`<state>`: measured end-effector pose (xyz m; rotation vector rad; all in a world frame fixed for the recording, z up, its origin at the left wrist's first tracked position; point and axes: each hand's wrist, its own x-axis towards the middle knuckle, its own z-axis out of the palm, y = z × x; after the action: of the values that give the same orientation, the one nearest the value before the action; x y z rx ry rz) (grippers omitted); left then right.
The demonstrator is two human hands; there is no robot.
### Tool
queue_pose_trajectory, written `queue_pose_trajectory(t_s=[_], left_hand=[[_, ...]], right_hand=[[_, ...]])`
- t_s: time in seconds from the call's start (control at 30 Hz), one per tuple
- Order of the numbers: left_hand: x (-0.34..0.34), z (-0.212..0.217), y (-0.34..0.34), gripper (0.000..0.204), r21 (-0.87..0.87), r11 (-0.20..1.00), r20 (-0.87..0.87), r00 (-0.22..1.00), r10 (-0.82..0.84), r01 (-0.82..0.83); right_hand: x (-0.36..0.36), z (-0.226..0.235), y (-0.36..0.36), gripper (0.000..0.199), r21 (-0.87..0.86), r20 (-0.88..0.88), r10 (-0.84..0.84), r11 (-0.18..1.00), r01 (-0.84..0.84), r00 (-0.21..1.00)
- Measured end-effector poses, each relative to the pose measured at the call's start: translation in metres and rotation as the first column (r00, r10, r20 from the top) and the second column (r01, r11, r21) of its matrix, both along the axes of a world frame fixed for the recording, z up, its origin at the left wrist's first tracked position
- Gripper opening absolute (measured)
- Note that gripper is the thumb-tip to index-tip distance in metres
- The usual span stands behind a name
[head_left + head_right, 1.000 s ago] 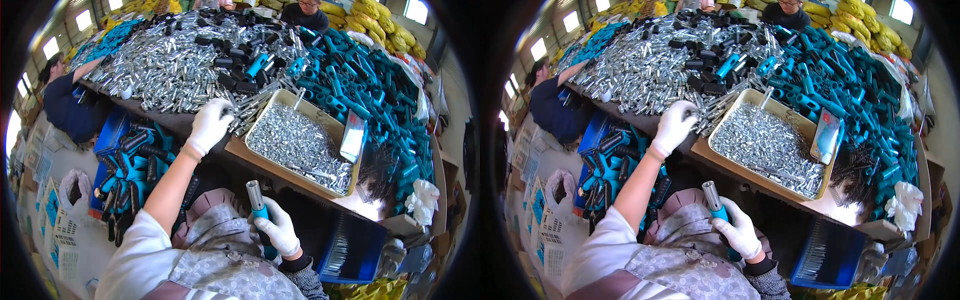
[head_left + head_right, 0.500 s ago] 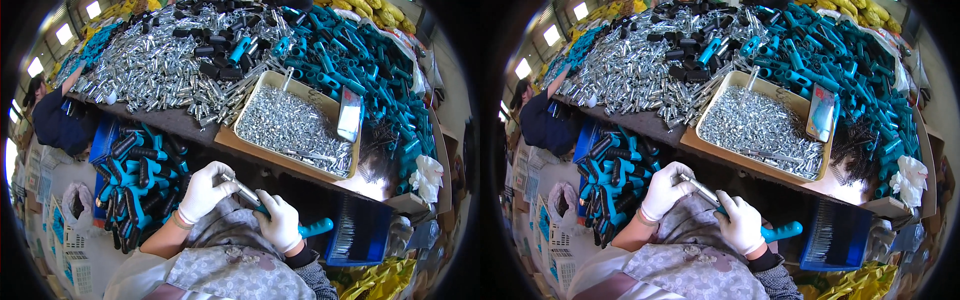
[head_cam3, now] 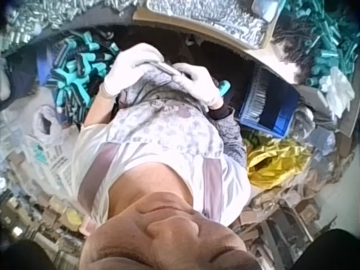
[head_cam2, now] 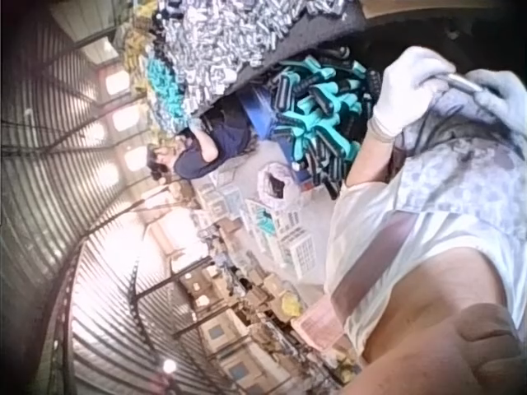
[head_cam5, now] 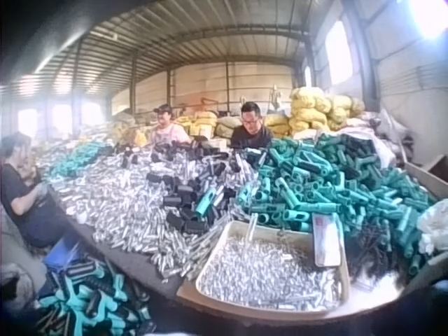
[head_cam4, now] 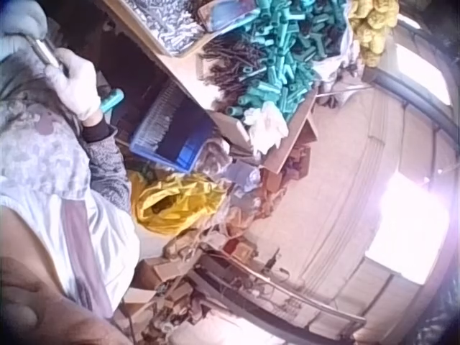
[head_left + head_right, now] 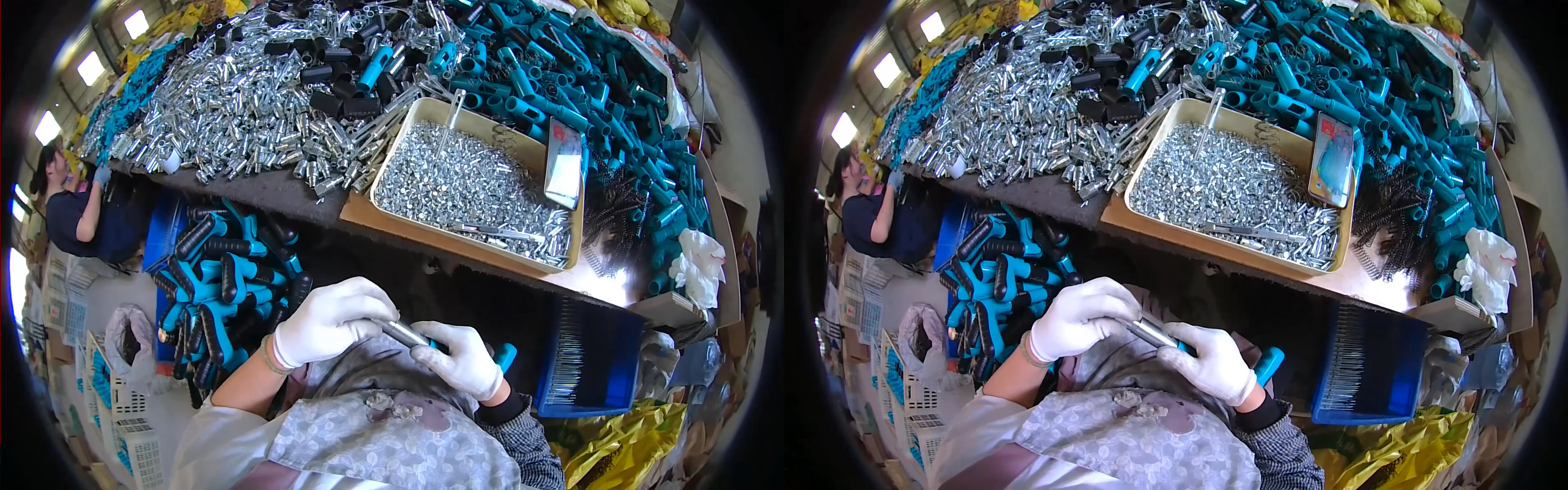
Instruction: Assembling mechanical handle components by inserting internal parts like springs and metal tubes into plastic housings.
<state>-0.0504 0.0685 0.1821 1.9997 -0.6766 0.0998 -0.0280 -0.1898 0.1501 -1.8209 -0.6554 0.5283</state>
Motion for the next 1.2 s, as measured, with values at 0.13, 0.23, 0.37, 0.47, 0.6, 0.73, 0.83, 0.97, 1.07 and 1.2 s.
queue_pose_trajectory(t_s=[0.13,0.23,0.37,0.47,0.6,0.73,0.83,0.97,1.07,1.2], left_hand=[[-0.01,-0.003,-0.018,0.019,0.102,0.954,-0.169,0.94,0.296,-0.282],[-0.011,-0.011,-0.025,0.017,0.073,0.917,-0.352,0.85,0.392,-0.392],[-0.012,-0.012,-0.024,0.013,0.005,0.95,-0.305,0.904,0.299,-0.312],[-0.006,-0.003,-0.016,0.023,0.047,0.999,0.12,0.993,-0.018,0.013],[-0.01,0.013,-0.012,0.041,0.087,0.976,-0.319,0.922,0.219,-0.202],[-0.012,0.001,-0.018,0.014,0.036,0.99,-0.251,0.958,0.138,-0.133],[-0.007,0.005,-0.014,0.018,0.248,0.967,0.298,0.955,-0.016,-0.061],[-0.009,-0.008,-0.013,0.019,0.081,0.976,-0.11,0.971,0.211,-0.203],[-0.011,-0.009,-0.019,0.014,0.125,0.978,-0.056,0.983,0.173,-0.165],[-0.015,-0.001,-0.014,0.02,0.165,0.953,0.207,0.954,0.219,-0.254]], right_hand=[[-0.005,0.0,0.005,0.037,-0.147,0.393,-0.087,0.977,0.156,0.915],[-0.009,0.002,0.014,0.036,-0.255,0.673,-0.071,0.912,0.322,0.736],[-0.003,0.0,0.004,0.037,-0.179,0.535,-0.08,0.962,0.206,0.841],[0.008,-0.007,-0.014,0.038,0.055,-0.066,0.051,0.997,-0.048,0.996],[0.004,-0.008,-0.012,0.04,-0.02,0.246,-0.034,0.999,0.04,0.969],[0.004,-0.001,-0.007,0.041,-0.088,0.24,0.005,0.996,0.017,0.971],[0.006,-0.008,-0.01,0.041,-0.013,0.255,-0.05,0.998,0.055,0.966],[0.008,-0.006,-0.008,0.041,-0.081,0.325,-0.03,0.995,0.06,0.945],[0.012,-0.006,-0.007,0.04,-0.083,0.31,0.022,0.997,0.004,0.95],[0.009,-0.008,-0.008,0.037,-0.078,0.338,-0.016,0.996,0.045,0.941]])
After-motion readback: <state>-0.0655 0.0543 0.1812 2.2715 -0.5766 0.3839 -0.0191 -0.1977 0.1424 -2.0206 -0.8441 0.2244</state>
